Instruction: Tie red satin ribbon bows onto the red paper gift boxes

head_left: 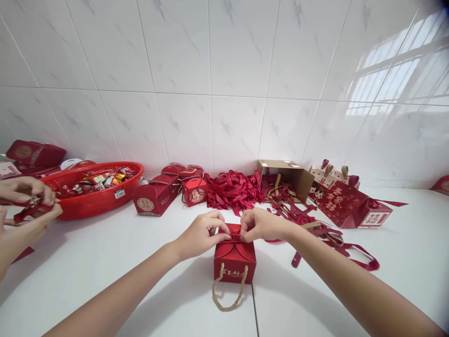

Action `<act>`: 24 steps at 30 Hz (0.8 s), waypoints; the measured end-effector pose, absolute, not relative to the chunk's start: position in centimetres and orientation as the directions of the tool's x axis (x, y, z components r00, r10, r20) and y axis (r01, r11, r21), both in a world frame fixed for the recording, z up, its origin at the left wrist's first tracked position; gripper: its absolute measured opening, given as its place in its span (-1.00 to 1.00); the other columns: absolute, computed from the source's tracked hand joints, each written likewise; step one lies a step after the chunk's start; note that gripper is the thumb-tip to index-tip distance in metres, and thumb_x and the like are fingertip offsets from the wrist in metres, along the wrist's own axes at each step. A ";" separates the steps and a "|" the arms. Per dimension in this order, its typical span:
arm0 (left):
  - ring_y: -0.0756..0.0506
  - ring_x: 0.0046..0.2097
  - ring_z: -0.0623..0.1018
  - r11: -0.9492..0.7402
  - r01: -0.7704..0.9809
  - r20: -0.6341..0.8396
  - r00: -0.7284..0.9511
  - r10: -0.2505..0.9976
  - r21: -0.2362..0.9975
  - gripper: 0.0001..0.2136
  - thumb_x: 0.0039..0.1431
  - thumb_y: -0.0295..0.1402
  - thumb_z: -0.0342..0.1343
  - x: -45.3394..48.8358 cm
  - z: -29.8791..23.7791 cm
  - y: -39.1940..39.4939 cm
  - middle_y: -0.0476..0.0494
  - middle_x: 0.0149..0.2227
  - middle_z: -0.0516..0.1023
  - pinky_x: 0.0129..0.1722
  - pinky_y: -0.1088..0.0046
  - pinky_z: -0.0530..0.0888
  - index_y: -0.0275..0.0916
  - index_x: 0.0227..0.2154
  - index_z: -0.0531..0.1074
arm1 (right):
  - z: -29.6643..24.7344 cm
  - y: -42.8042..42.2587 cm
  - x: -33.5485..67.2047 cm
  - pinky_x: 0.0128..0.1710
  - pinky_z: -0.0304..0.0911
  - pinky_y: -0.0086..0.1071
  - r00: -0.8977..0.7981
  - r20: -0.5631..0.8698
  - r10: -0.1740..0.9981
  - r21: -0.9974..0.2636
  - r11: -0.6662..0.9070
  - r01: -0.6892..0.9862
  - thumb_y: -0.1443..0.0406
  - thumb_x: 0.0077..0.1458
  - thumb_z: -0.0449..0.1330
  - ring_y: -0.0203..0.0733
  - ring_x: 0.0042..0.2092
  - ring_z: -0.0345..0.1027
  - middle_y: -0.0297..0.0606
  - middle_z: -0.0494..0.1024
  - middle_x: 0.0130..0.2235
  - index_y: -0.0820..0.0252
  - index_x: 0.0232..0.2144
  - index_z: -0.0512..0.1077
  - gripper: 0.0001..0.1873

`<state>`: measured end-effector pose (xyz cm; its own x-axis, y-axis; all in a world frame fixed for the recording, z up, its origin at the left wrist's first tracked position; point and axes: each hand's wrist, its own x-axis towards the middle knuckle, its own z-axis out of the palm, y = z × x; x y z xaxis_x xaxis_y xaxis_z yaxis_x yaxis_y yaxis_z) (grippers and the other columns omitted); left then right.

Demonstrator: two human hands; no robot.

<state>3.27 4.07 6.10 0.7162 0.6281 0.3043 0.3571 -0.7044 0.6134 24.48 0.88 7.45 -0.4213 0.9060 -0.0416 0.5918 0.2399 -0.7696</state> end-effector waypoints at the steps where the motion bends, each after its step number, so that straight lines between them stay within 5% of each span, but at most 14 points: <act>1: 0.06 -0.49 0.29 -0.706 0.372 0.297 0.716 0.632 0.603 -0.87 0.10 -0.33 0.13 2.8 6.5 4.0 -0.05 -0.37 0.35 -0.51 0.55 0.28 -0.24 -0.46 0.53 | 7.5 0.8 24.7 -0.51 0.11 -0.48 -0.404 -0.024 0.915 -0.765 0.243 0.596 0.40 -0.24 0.16 -0.35 -0.46 0.19 -0.36 0.37 -0.48 0.21 -0.64 0.44 -0.94; 7: -0.02 -0.35 0.36 -0.681 0.484 0.203 0.714 0.670 0.549 -0.85 0.19 -0.29 -0.01 1.1 8.0 3.3 -0.07 -0.27 0.37 -0.35 0.48 0.34 -0.20 -0.41 0.38 | 7.2 -0.6 25.4 -0.46 0.16 -0.45 -0.309 0.103 0.946 -0.710 0.287 0.643 0.44 -0.24 0.18 -0.29 -0.40 0.24 -0.33 0.38 -0.42 0.21 -0.65 0.38 -0.93; 11: -0.12 -0.02 0.36 -0.566 0.383 0.186 0.685 0.704 0.730 -0.80 0.21 -0.24 -0.04 2.3 7.2 3.3 -0.16 -0.08 0.40 -0.04 0.35 0.34 -0.22 -0.45 0.35 | 6.5 -0.9 24.9 -0.21 0.23 -0.33 -0.265 0.240 0.934 -0.665 0.357 0.656 0.40 -0.12 0.18 -0.22 -0.26 0.30 -0.27 0.39 -0.30 0.20 -0.56 0.38 -0.95; 16: -0.18 0.13 0.29 -0.401 0.353 0.044 0.702 0.711 0.845 -0.63 0.25 -0.13 -0.10 2.9 6.5 3.6 -0.17 0.14 0.30 0.02 0.31 0.35 -0.25 -0.54 0.39 | 5.8 -1.4 24.7 0.01 0.11 -0.15 -0.256 0.362 0.896 -0.586 0.432 0.685 0.39 -0.04 0.16 -0.09 -0.02 0.24 -0.19 0.38 -0.12 0.18 -0.53 0.37 -0.93; 19: -0.22 0.16 0.23 -0.535 0.386 0.108 0.728 0.677 0.751 -0.61 0.25 -0.14 -0.08 2.4 6.7 3.7 -0.13 0.12 0.35 0.06 0.20 0.30 -0.24 -0.58 0.42 | 5.8 -2.2 24.9 0.02 0.04 -0.04 -0.284 0.421 0.861 -0.446 0.469 0.762 0.42 -0.10 0.19 -0.02 0.01 0.20 -0.20 0.40 -0.07 0.18 -0.57 0.35 -0.91; 24: -0.31 0.18 0.14 -0.774 0.508 0.236 0.755 0.611 0.378 -0.71 0.22 -0.21 0.01 1.6 6.9 3.5 -0.08 -0.03 0.49 0.13 -0.08 0.07 -0.16 -0.53 0.51 | 5.7 -3.1 25.1 -0.02 0.08 -0.04 -0.319 0.453 0.832 -0.318 0.486 0.814 0.44 -0.15 0.20 0.03 0.05 0.16 -0.20 0.41 -0.02 0.19 -0.61 0.30 -0.86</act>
<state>1.58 3.47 6.95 0.7555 0.6111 0.2362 0.5082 -0.7741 0.3776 25.06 -3.09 5.69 -0.3193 0.8322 0.4534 0.8144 0.4856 -0.3177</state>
